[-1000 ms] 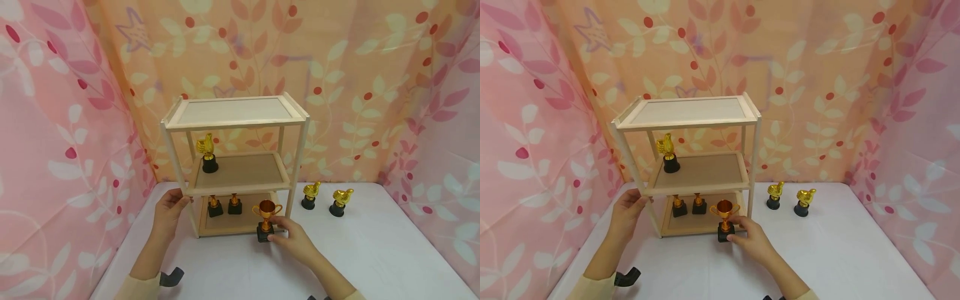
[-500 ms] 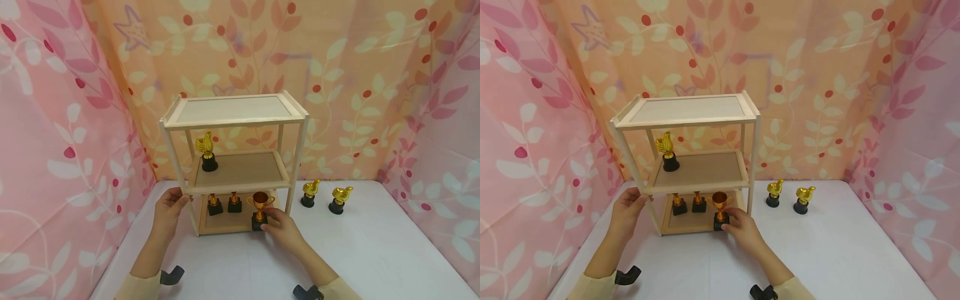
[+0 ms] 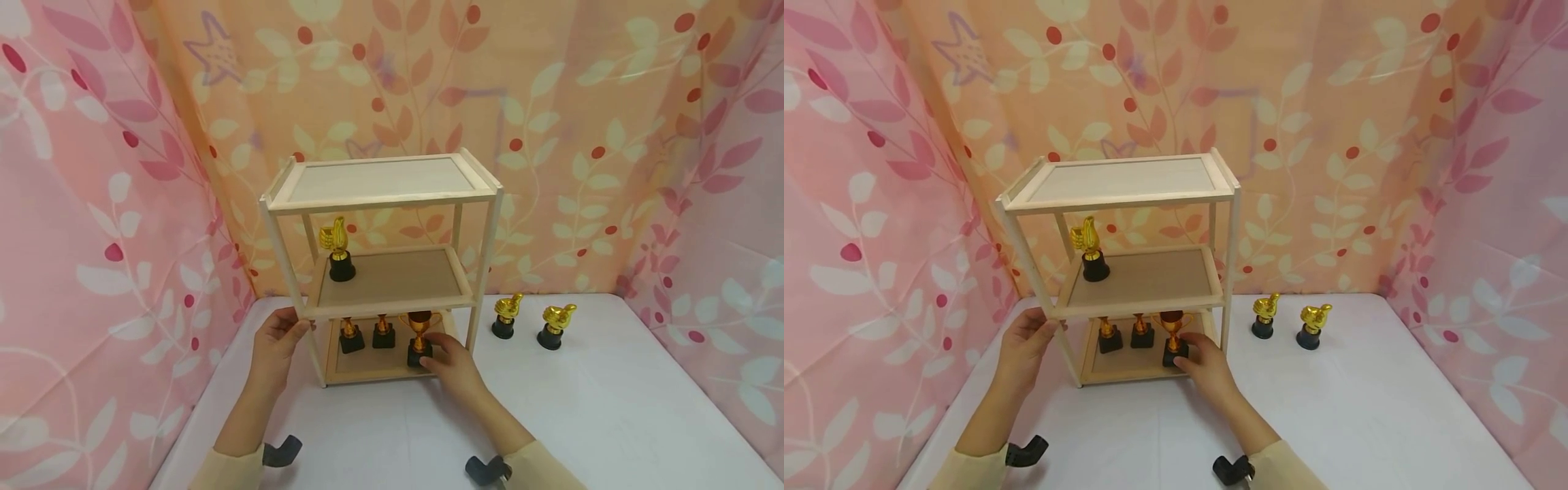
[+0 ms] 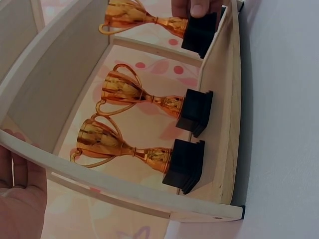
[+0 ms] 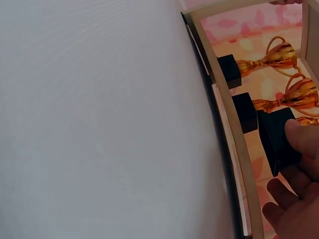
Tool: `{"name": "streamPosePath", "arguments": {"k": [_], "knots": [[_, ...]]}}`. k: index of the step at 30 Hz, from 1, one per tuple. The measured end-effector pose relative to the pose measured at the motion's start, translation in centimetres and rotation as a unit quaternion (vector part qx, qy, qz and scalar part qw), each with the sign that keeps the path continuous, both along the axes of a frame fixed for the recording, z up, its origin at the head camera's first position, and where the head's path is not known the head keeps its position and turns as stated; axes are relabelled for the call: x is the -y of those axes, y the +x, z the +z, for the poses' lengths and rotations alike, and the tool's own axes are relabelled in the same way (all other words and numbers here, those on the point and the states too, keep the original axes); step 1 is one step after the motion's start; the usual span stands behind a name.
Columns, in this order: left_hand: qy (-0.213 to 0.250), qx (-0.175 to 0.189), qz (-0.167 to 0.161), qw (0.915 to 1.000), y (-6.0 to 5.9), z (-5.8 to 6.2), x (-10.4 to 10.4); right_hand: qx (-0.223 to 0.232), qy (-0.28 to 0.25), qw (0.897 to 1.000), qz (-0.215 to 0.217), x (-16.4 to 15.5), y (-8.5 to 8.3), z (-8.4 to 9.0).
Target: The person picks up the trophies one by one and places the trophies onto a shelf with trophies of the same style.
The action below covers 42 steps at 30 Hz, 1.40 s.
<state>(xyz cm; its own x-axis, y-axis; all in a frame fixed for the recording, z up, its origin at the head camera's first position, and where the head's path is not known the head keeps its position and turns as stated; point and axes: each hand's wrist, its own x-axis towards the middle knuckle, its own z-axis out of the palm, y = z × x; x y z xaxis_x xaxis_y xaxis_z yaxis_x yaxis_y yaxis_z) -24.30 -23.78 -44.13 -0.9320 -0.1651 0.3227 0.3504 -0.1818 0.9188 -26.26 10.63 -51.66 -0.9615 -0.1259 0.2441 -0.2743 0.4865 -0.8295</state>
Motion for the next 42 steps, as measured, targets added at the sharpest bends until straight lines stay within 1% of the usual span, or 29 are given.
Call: {"name": "streamPosePath", "arguments": {"k": [5, 12, 19, 32, 38, 42], "knots": [[-0.002, -0.005, -0.001, 1.0000, 0.0, 0.1, 0.0, 0.000, 0.007, 1.000, -0.014, 0.5, -0.7, -0.3], [0.001, -0.001, 0.002, 1.0000, -0.1, -0.1, -0.1, 0.010, -0.004, 1.000, -0.026, 0.9, -1.4, -0.5], [-0.004, -0.002, 0.003, 1.0000, -0.2, -0.1, -0.2, 0.000, -0.006, 0.999, -0.031, 0.9, -2.2, -0.7], [-0.008, -0.005, 0.005, 0.9999, -0.1, -0.1, 0.0, -0.005, -0.001, 0.999, -0.036, 1.2, -2.8, -0.9], [-0.009, 0.003, 0.005, 0.9999, 0.0, -0.1, 0.0, -0.007, -0.002, 0.999, -0.047, 1.3, -2.9, -1.0], [-0.009, 0.001, 0.005, 1.0000, 0.0, -0.1, 0.0, -0.010, 0.003, 0.998, -0.056, 1.4, -3.1, -1.1]]}}
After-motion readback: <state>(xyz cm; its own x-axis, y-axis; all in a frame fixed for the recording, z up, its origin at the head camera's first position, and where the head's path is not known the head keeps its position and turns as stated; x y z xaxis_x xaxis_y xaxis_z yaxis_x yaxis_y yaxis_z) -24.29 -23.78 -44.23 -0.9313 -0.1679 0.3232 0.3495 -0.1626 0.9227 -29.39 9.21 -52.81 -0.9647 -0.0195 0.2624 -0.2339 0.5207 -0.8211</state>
